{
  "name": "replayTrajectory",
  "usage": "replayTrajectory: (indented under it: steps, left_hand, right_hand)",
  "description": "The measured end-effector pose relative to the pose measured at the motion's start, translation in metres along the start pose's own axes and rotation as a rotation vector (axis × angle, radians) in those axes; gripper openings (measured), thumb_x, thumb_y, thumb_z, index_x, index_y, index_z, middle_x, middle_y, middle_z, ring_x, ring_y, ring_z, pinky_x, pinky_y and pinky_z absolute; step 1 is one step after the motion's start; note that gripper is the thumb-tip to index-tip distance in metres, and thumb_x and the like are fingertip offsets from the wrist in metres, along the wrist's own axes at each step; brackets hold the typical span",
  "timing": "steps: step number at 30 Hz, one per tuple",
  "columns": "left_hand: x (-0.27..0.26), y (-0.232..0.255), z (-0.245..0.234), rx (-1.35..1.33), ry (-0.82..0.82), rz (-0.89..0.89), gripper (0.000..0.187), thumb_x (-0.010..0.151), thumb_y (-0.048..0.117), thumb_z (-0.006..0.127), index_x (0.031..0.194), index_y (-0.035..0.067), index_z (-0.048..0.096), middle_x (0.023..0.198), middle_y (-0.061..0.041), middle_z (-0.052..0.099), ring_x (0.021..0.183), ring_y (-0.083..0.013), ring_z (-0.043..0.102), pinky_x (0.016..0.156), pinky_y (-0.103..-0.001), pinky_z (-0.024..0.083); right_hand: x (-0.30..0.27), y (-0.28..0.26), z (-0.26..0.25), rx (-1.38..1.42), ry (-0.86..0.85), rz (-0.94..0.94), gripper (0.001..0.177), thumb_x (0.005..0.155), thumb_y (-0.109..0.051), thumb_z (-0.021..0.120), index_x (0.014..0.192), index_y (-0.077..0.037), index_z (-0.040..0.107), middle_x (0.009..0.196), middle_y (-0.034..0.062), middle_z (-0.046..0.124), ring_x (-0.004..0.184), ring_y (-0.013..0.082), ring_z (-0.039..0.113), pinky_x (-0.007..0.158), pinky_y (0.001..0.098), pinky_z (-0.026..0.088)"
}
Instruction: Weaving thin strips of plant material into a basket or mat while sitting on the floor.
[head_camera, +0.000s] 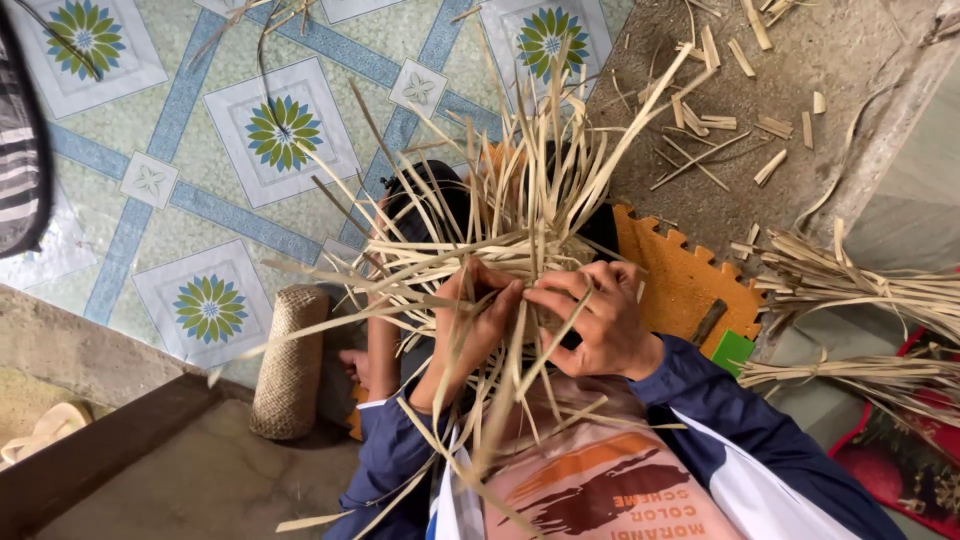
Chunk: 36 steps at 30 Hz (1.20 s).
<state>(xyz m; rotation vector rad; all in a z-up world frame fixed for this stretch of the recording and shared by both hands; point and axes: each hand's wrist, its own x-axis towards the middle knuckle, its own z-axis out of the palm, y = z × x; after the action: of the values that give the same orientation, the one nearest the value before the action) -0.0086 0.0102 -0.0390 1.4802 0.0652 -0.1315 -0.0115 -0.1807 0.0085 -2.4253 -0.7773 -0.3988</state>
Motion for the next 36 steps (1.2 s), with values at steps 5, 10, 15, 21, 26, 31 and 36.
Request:
replayTrajectory:
  steps: [5, 10, 15, 21, 26, 31, 36]
  left_hand:
    - [-0.002, 0.003, 0.009, -0.052, -0.021, -0.015, 0.011, 0.088, 0.002, 0.076, 0.085, 0.004, 0.066, 0.078, -0.014, 0.074, 0.073, -0.0222, 0.072, 0.07, -0.035, 0.057]
    - [-0.011, 0.015, 0.011, 0.119, -0.027, 0.057, 0.01, 0.088, 0.006, 0.076, 0.085, 0.01, 0.068, 0.076, -0.012, 0.075, 0.072, -0.0259, 0.076, 0.066, -0.034, 0.057]
    - [-0.015, 0.001, 0.012, 0.17, 0.017, 0.163, 0.006, 0.091, 0.02, 0.075, 0.097, 0.021, 0.073, 0.084, -0.003, 0.079, 0.073, -0.0231, 0.077, 0.069, -0.029, 0.061]
    - [-0.009, 0.017, 0.007, 0.099, -0.006, 0.12, 0.008, 0.088, 0.005, 0.078, 0.092, 0.008, 0.072, 0.08, -0.012, 0.079, 0.073, -0.0254, 0.078, 0.069, -0.033, 0.06]
    - [-0.004, 0.033, -0.02, 0.028, -0.058, -0.068, 0.015, 0.088, 0.01, 0.08, 0.094, 0.004, 0.069, 0.08, -0.014, 0.075, 0.076, -0.018, 0.07, 0.076, -0.035, 0.056]
    - [0.006, 0.057, -0.111, -0.216, 0.186, -0.274, 0.024, 0.09, -0.002, 0.069, 0.11, 0.01, 0.063, 0.076, -0.001, 0.061, 0.057, -0.0087, 0.056, 0.048, -0.02, 0.048]
    - [0.008, 0.091, -0.147, 1.014, 1.266, 0.785, 0.051, 0.101, 0.029, 0.072, 0.134, 0.013, 0.037, 0.128, -0.005, 0.046, 0.123, -0.0189, 0.049, 0.12, -0.034, 0.037]
  right_hand:
    - [-0.002, 0.003, 0.006, -0.007, 0.07, 0.045, 0.013, 0.09, -0.026, 0.074, 0.102, -0.023, 0.076, 0.103, -0.0092, 0.069, 0.085, 0.0155, 0.054, 0.08, 0.0337, 0.031]
    - [-0.003, 0.022, 0.014, 0.088, 0.13, 0.134, 0.012, 0.099, -0.028, 0.074, 0.087, -0.026, 0.077, 0.088, -0.0156, 0.072, 0.076, 0.0122, 0.055, 0.076, 0.0302, 0.032]
    - [0.006, 0.024, 0.011, 0.322, 0.007, 0.241, 0.01, 0.085, -0.017, 0.085, 0.08, -0.017, 0.076, 0.097, -0.0066, 0.07, 0.076, 0.0178, 0.058, 0.069, 0.0298, 0.044]
    - [0.011, 0.018, 0.002, 0.321, -0.132, 0.251, 0.008, 0.085, -0.023, 0.085, 0.09, -0.019, 0.08, 0.115, -0.0009, 0.065, 0.078, 0.0205, 0.052, 0.071, 0.0363, 0.041]
    - [0.003, 0.024, 0.01, 0.311, -0.207, 0.289, 0.01, 0.082, -0.029, 0.087, 0.082, -0.023, 0.079, 0.113, -0.0064, 0.064, 0.082, 0.0182, 0.052, 0.075, 0.0353, 0.038]
    - [0.005, 0.026, 0.008, 0.352, -0.232, 0.338, 0.013, 0.081, -0.029, 0.088, 0.08, -0.022, 0.077, 0.115, -0.0077, 0.061, 0.089, 0.0171, 0.051, 0.082, 0.035, 0.034]
    - [0.006, 0.028, 0.007, 0.377, -0.302, 0.385, 0.009, 0.077, -0.023, 0.09, 0.078, -0.019, 0.081, 0.118, -0.0064, 0.057, 0.101, 0.0163, 0.045, 0.095, 0.0358, 0.03]
